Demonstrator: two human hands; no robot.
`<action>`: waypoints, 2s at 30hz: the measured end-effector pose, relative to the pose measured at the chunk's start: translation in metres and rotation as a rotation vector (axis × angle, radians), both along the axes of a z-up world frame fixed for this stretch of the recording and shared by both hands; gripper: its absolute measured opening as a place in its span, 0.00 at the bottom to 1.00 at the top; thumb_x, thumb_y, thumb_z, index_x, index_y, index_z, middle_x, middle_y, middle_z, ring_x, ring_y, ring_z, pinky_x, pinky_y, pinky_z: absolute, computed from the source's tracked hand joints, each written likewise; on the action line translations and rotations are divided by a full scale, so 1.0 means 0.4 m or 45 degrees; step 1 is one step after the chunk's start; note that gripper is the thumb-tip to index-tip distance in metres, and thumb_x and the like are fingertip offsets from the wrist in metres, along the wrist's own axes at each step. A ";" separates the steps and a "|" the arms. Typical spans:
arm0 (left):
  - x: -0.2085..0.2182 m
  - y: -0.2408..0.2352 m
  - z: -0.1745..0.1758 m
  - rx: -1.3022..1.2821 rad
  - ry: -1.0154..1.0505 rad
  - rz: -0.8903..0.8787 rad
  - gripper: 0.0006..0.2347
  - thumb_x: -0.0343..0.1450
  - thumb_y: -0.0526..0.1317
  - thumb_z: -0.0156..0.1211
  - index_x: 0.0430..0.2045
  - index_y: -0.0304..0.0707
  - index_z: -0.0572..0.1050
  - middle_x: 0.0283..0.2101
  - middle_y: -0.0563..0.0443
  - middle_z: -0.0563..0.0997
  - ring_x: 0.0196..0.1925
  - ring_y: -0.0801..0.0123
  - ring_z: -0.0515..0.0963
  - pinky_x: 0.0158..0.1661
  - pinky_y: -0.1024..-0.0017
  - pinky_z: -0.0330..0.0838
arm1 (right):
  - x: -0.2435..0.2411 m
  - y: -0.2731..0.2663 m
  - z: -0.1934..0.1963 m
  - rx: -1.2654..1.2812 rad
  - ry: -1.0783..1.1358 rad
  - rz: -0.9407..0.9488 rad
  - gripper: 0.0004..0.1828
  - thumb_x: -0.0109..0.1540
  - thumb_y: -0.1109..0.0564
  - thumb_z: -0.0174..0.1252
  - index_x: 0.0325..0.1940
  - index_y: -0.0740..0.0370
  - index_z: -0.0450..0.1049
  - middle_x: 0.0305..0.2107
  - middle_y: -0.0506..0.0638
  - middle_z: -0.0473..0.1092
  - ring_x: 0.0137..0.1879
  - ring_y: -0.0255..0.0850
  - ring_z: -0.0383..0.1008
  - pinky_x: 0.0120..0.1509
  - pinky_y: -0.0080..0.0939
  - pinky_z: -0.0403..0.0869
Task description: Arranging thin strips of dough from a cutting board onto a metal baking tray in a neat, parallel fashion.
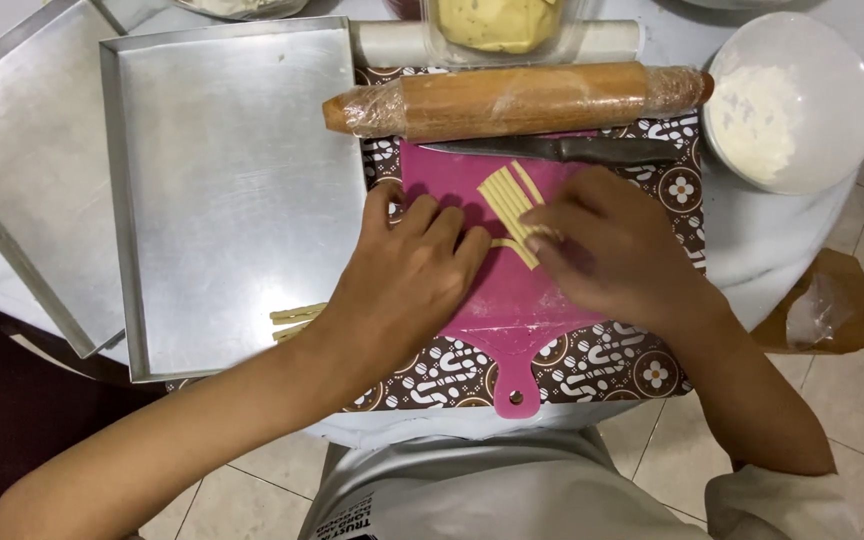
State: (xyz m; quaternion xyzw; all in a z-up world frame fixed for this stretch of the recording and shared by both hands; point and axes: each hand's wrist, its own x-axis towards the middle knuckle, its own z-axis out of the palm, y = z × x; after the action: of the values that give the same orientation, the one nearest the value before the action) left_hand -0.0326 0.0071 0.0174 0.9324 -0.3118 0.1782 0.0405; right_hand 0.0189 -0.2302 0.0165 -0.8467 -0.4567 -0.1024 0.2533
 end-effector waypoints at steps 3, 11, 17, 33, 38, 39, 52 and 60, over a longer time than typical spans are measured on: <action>-0.015 -0.001 0.005 0.075 0.053 0.028 0.08 0.63 0.32 0.64 0.31 0.46 0.75 0.33 0.52 0.79 0.37 0.57 0.76 0.48 0.53 0.67 | -0.003 -0.010 -0.023 -0.125 0.058 0.099 0.14 0.60 0.64 0.66 0.48 0.58 0.72 0.32 0.54 0.63 0.38 0.49 0.64 0.35 0.45 0.62; -0.048 -0.001 -0.008 0.111 0.071 0.066 0.09 0.61 0.32 0.67 0.29 0.47 0.75 0.30 0.54 0.79 0.35 0.59 0.75 0.48 0.54 0.67 | -0.005 -0.008 -0.034 -0.131 0.039 0.258 0.16 0.61 0.62 0.66 0.50 0.57 0.71 0.37 0.53 0.64 0.38 0.47 0.63 0.40 0.47 0.64; -0.047 0.012 -0.003 0.007 0.080 0.064 0.05 0.66 0.32 0.60 0.32 0.44 0.76 0.33 0.51 0.78 0.36 0.57 0.74 0.47 0.54 0.65 | -0.004 -0.001 -0.026 -0.122 -0.002 0.175 0.14 0.65 0.62 0.63 0.52 0.56 0.69 0.35 0.54 0.65 0.38 0.49 0.64 0.41 0.49 0.63; -0.047 0.018 0.011 -0.214 0.327 -0.001 0.11 0.63 0.29 0.66 0.39 0.34 0.79 0.34 0.38 0.81 0.40 0.49 0.80 0.52 0.43 0.60 | 0.004 0.009 -0.053 -0.075 -0.008 0.120 0.05 0.59 0.58 0.61 0.38 0.53 0.74 0.25 0.50 0.68 0.31 0.52 0.73 0.35 0.53 0.69; -0.043 0.024 0.003 -0.202 0.344 -0.007 0.10 0.63 0.29 0.66 0.37 0.34 0.79 0.34 0.37 0.82 0.39 0.49 0.81 0.52 0.43 0.61 | 0.003 0.012 -0.058 -0.069 -0.047 0.154 0.03 0.61 0.57 0.59 0.38 0.53 0.74 0.27 0.50 0.67 0.33 0.51 0.72 0.37 0.50 0.69; -0.043 0.026 0.002 -0.207 0.347 -0.012 0.09 0.63 0.28 0.66 0.36 0.34 0.79 0.33 0.37 0.82 0.39 0.49 0.81 0.52 0.43 0.61 | 0.002 0.014 -0.056 -0.062 -0.044 0.172 0.02 0.61 0.58 0.59 0.37 0.54 0.74 0.27 0.50 0.66 0.34 0.51 0.72 0.37 0.50 0.69; -0.062 0.051 -0.038 -0.155 0.138 -0.039 0.23 0.55 0.27 0.66 0.45 0.40 0.76 0.36 0.49 0.79 0.38 0.57 0.76 0.49 0.53 0.63 | -0.015 0.019 -0.037 -0.110 0.055 0.280 0.04 0.63 0.59 0.63 0.39 0.59 0.74 0.33 0.49 0.67 0.38 0.44 0.66 0.42 0.45 0.64; -0.073 0.063 -0.039 -0.145 0.171 -0.034 0.21 0.59 0.30 0.64 0.48 0.41 0.77 0.42 0.49 0.80 0.41 0.57 0.77 0.49 0.52 0.63 | -0.019 0.033 -0.014 -0.088 0.041 0.257 0.04 0.65 0.59 0.59 0.40 0.58 0.70 0.31 0.49 0.66 0.34 0.43 0.62 0.38 0.45 0.60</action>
State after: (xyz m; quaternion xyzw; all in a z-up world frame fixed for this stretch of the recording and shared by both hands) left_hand -0.0616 0.0322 0.0017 0.9342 -0.3102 0.1322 0.1167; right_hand 0.0114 -0.2171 0.0107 -0.8061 -0.5387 -0.0471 0.2403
